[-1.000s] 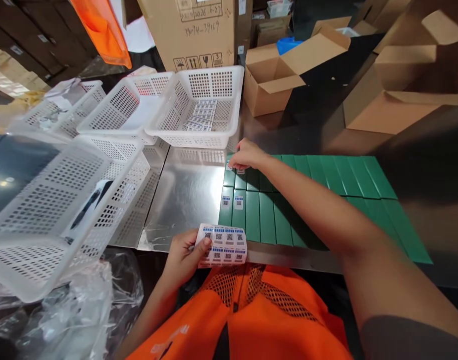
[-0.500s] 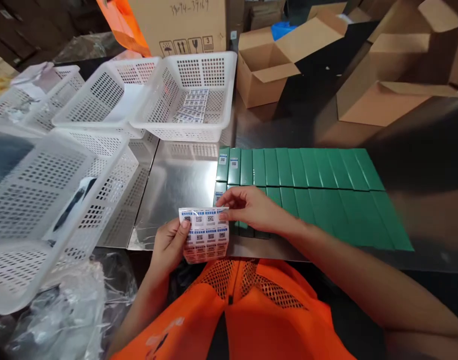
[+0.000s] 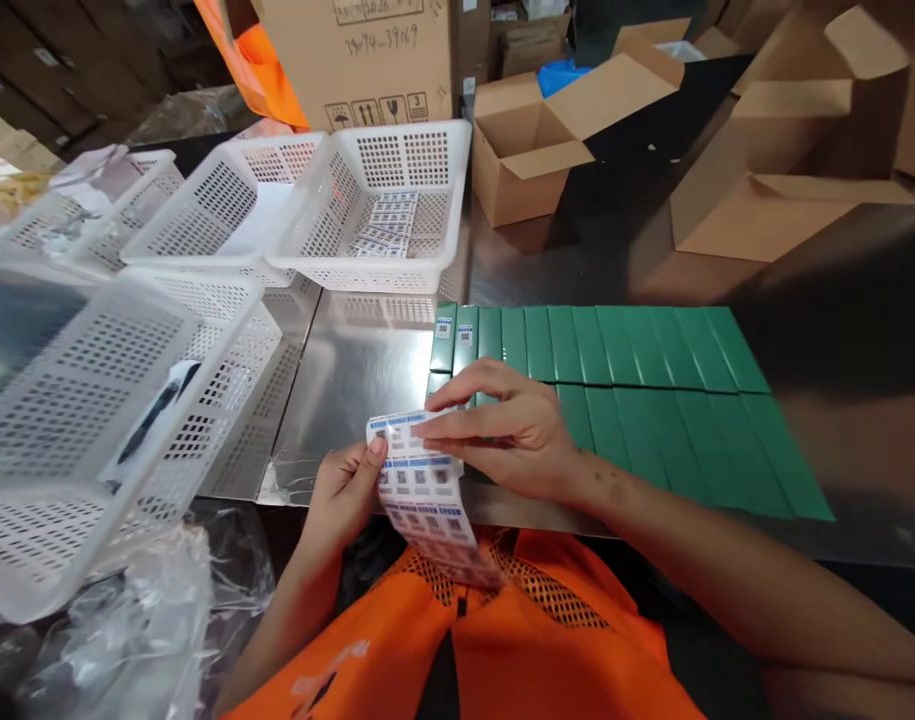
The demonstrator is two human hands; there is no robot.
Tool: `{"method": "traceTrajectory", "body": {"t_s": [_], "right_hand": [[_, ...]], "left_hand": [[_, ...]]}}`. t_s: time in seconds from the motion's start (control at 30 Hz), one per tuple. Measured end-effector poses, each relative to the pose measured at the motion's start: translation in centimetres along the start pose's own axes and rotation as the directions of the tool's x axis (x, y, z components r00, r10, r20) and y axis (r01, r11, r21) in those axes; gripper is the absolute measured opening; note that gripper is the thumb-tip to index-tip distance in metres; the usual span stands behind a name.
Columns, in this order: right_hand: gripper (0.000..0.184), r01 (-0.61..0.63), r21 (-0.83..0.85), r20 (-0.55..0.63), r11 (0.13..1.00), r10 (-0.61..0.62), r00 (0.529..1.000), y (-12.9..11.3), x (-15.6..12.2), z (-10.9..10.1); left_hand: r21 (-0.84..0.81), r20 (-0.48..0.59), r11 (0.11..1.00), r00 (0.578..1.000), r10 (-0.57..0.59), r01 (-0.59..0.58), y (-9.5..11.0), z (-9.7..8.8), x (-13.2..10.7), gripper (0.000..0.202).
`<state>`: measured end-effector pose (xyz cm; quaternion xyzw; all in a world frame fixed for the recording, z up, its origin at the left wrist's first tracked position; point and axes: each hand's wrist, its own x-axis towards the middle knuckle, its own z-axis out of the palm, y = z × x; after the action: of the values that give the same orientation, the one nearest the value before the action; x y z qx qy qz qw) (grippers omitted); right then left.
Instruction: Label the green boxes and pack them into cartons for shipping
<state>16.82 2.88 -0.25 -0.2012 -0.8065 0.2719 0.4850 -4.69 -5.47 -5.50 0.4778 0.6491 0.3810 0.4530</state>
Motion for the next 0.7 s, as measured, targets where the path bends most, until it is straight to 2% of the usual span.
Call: {"method": "traceTrajectory", "body": {"t_s": [0.07,0.13,0.2,0.3,0.4,0.47,0.53,0.6,0.63,0.7], "right_hand": [[0.016,-0.131,0.105,-0.088,0.986,0.141,0.986,0.0,0.6,-0.5],[0.011,-0.299,0.146,-0.201,0.943,0.324,0.924,0.4,1.1,-1.3],[0.004,-0.484,0.142,-0.267,0.864,0.504,0.822,1.4,1.5,-2.1],[0.014,-0.701,0.103,-0.285,0.706,0.696,0.659,3.0,2.1,-2.8],[0.019,-0.812,0.114,-0.292,0.572,0.801,0.523,4.2,2.7,-3.0],[0.029,-0.846,0.144,-0.306,0.514,0.836,0.456,4.6,2.9,-2.9],[0.039,-0.86,0.154,-0.322,0.486,0.848,0.421,4.7,3.2,-2.7],[0.04,-0.874,0.154,-0.326,0.461,0.858,0.396,4.7,3.4,-2.6],[0.037,-0.875,0.161,-0.326,0.456,0.862,0.389,4.7,3.4,-2.6],[0.031,-0.855,0.197,-0.327,0.48,0.854,0.404,4.9,3.6,-2.7]], "left_hand": [[-0.028,-0.006,0.999,1.0,-0.025,0.025,-0.2,0.0,-0.2,0.072],[-0.053,-0.001,0.998,0.999,-0.035,0.035,-0.6,-0.1,-0.3,0.072],[-0.07,0.003,0.997,1.0,-0.03,0.03,-1.1,-0.2,-0.4,0.072],[-0.048,-0.014,0.999,1.0,-0.009,0.008,-1.8,-0.5,-0.3,0.072],[0.006,-0.038,1.0,0.999,0.023,-0.022,-2.0,-1.0,-0.3,0.071],[0.069,-0.069,0.994,0.993,0.093,-0.088,-1.9,-1.9,-0.7,0.068],[0.162,-0.106,0.971,0.975,0.193,-0.175,-1.5,-3.5,-1.8,0.062],[0.232,-0.158,0.95,0.956,0.246,-0.206,-1.0,-6.0,-3.7,0.053],[0.243,-0.2,0.951,0.95,0.24,-0.19,-0.6,-7.6,-4.7,0.05],[0.254,-0.385,0.965,0.91,0.155,-0.057,0.3,-11.7,-5.9,0.05]]}}
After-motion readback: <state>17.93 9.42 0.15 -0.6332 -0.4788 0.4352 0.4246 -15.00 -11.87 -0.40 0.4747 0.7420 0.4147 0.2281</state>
